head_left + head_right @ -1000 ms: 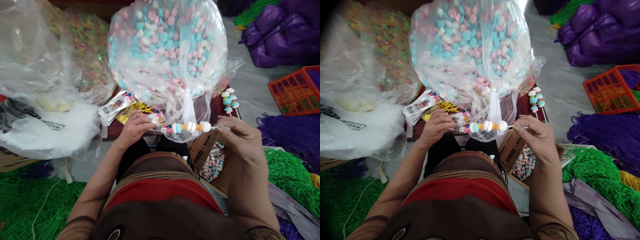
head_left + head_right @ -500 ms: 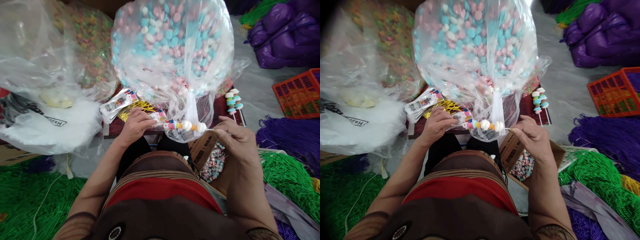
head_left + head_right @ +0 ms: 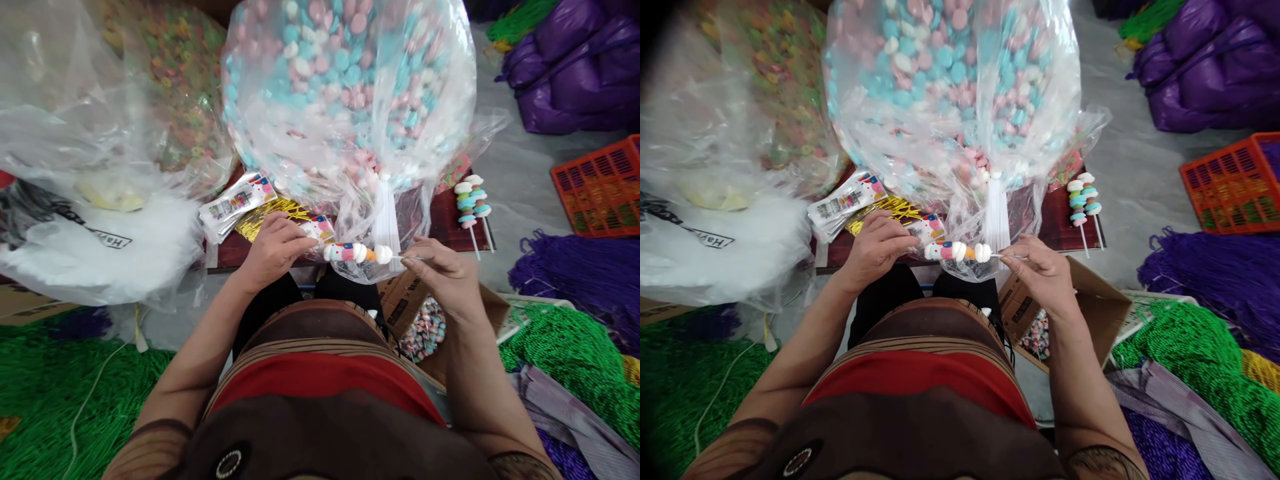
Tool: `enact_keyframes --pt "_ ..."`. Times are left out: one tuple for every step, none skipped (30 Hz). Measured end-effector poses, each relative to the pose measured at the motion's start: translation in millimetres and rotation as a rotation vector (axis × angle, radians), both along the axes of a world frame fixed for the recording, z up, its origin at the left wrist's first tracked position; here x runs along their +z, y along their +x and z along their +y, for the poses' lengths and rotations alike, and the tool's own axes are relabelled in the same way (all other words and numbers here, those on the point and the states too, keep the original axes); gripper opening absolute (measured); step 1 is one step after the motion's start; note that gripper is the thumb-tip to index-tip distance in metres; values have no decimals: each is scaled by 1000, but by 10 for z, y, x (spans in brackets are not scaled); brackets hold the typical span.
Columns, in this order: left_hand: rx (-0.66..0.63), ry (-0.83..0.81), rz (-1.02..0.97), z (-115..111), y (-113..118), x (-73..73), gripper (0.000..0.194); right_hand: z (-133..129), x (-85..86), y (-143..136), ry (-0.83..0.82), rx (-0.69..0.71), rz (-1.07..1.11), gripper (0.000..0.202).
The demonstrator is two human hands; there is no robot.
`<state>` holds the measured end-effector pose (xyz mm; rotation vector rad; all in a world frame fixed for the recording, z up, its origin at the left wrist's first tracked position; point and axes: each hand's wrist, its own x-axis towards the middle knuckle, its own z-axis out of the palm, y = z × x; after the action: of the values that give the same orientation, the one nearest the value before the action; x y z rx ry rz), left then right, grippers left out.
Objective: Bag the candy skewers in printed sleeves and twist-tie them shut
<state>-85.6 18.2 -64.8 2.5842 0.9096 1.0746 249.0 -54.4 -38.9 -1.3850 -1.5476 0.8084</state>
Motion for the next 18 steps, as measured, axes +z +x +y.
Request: enact_keyframes --pt "-6 -11 -9 -4 14 25 21 -7 -19 -13 -11 -9 10 19" --pt "-11 -39 -21 -8 27 59 20 -14 -37 -20 -24 -22 19 19" --pt "-15 -90 -36 -14 38 101 19 -21 -54 -23 -38 -41 28 19" --pt "-16 -170 -59 -21 46 150 20 -27 -69 -22 -52 -64 37 20" --pt "-13 -277 -95 -27 52 202 22 -31 -82 -20 -64 -86 50 20" --pt "-10 -410 -152 -31 55 256 25 -32 -94 -21 -71 -106 66 20" --pt "-14 -559 -233 -33 58 307 29 -31 -106 -27 -72 -121 88 20" --pt "-28 -713 -330 -30 60 352 34 -28 -118 -42 -68 -130 114 20" --pt "-58 -854 -434 -24 63 389 39 -22 -131 -67 -64 -133 142 20" --pt "-101 -969 -530 -15 68 416 47 -14 -146 -104 -60 -133 174 21" --pt "-150 -1052 -606 -5 75 432 54 -3 -161 -154 -63 -135 209 21" --pt "-197 -1104 -655 6 85 439 62 11 -176 -213 -71 -138 250 21" --pt "-233 -1119 -680 14 96 438 69 27 -190 -282 -81 -143 297 22" --pt "-251 -1100 -689 21 108 431 75 45 -201 -356 -95 -149 350 23" --pt "-252 -1051 -688 24 121 420 77 64 -207 -432 -106 -155 408 24" --pt "-240 -984 -682 26 132 408 76 83 -208 -508 -117 -161 465 25" --pt "-226 -910 -673 28 142 397 74 102 -202 -581 -127 -163 517 27" --pt "-209 -842 -666 30 152 391 71 117 -191 -646 -135 -161 562 28"
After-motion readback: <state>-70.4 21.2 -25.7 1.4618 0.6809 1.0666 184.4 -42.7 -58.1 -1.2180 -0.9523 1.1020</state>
